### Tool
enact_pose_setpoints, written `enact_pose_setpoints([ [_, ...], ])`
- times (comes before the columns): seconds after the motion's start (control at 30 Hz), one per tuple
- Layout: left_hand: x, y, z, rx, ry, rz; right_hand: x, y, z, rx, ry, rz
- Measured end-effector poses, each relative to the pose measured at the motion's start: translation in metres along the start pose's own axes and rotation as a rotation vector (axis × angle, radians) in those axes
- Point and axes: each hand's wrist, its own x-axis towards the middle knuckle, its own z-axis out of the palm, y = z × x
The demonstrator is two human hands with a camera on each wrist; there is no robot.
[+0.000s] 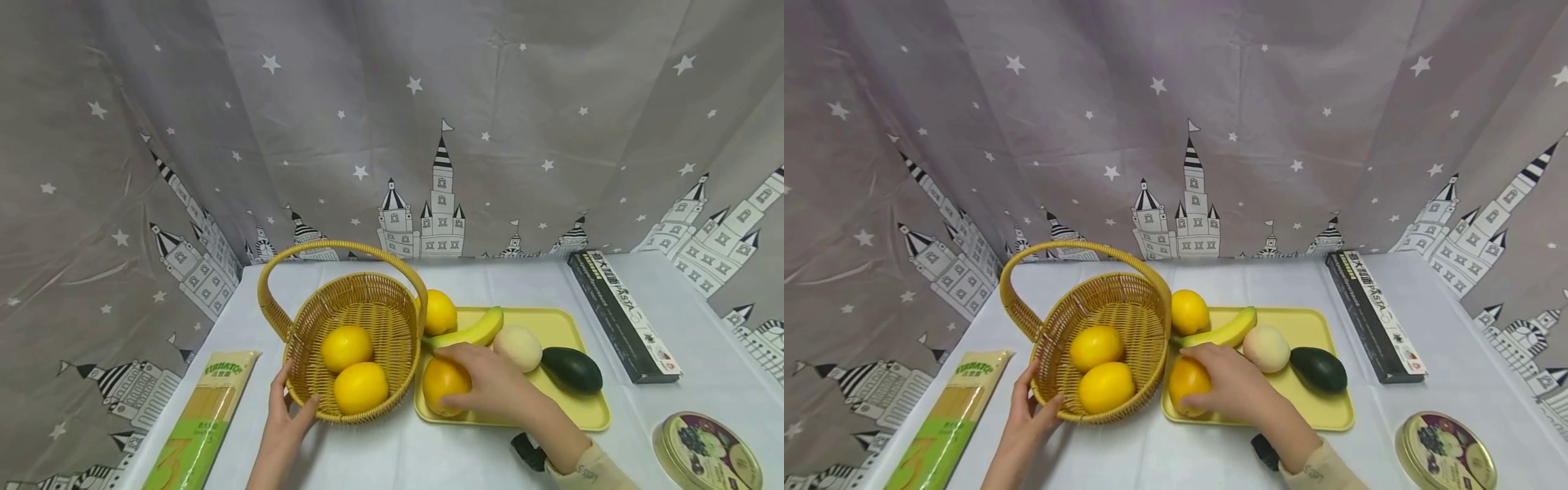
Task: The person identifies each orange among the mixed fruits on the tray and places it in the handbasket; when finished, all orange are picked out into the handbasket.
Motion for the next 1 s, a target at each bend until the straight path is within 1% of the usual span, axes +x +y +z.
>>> enact_pose_setpoints([
  [0.17,0.001,0.0,0.0,-0.006,-0.001,0.003,0.002,-0.004,0.006,-0.05,0.024,0.029],
  [0.27,0.0,-0.001,0.0,-0.007,0.003,0.005,0.004,-0.006,0.009,-0.073,0.023,0.019],
  [0.47,0.0,-0.001,-0.001,-0.005,0.004,0.0,0.005,-0.011,0.014,-0.101,-0.005,-0.008],
  [0.67,0.0,-0.002,-0.001,0.001,-0.002,0.0,0.005,-0.013,0.017,-0.114,-0.006,-0.01],
  [0.83,0.0,-0.001,0.0,0.016,0.004,-0.003,0.004,-0.012,0.016,-0.122,0.012,-0.01],
  [1.0,0.0,-0.001,0.0,0.025,0.004,-0.002,0.0,-0.012,0.011,-0.131,0.036,-0.009],
])
